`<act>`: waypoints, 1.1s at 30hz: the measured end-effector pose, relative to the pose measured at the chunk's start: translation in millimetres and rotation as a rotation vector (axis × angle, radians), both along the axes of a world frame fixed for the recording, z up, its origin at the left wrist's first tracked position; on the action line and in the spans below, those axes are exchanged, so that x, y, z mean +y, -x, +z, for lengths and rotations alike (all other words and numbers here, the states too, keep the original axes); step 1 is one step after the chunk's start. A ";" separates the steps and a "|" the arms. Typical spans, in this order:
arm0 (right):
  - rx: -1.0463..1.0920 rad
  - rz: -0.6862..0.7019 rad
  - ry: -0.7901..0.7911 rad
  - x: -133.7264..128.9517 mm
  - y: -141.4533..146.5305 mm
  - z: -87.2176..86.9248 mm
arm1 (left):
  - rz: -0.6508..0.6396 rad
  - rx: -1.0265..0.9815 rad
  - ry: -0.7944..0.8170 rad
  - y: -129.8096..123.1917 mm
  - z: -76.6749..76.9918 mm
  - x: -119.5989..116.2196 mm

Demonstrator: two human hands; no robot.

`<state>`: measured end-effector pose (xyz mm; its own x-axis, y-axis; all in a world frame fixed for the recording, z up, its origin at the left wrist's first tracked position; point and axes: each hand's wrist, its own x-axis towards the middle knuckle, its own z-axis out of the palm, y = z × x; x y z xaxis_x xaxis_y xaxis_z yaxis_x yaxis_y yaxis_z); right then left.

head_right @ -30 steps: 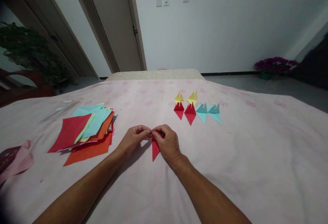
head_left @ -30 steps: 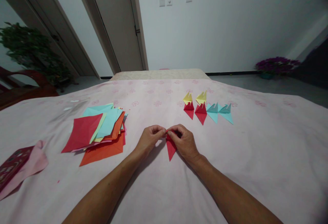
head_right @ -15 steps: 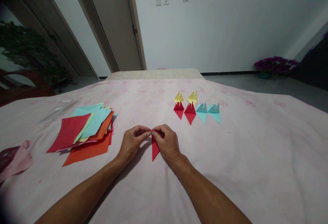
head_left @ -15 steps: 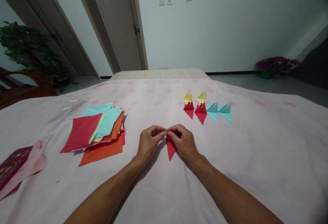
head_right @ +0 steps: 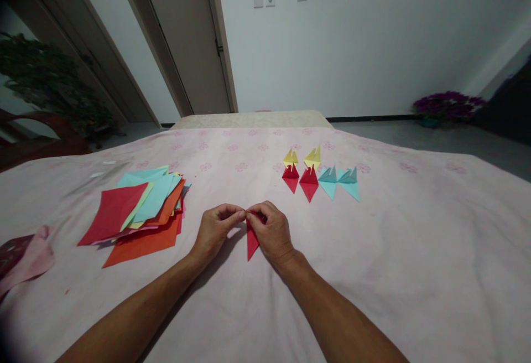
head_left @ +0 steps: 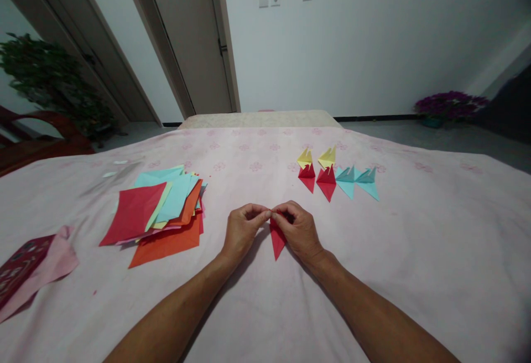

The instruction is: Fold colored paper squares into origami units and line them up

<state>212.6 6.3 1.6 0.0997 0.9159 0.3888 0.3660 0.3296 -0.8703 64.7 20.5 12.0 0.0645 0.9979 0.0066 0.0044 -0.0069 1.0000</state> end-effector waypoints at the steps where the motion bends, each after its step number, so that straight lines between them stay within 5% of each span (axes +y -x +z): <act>1: -0.001 -0.002 -0.002 0.1 0.1 0.3 | -0.001 0.012 -0.002 0.3 0.5 0.1; 13: -0.043 0.021 -0.040 0.1 1.1 -3.0 | 0.044 0.113 -0.051 -2.2 1.8 5.6; 33: 0.030 0.020 -0.014 0.3 -0.3 -1.9 | 0.004 -0.141 0.009 -4.5 -6.3 -1.0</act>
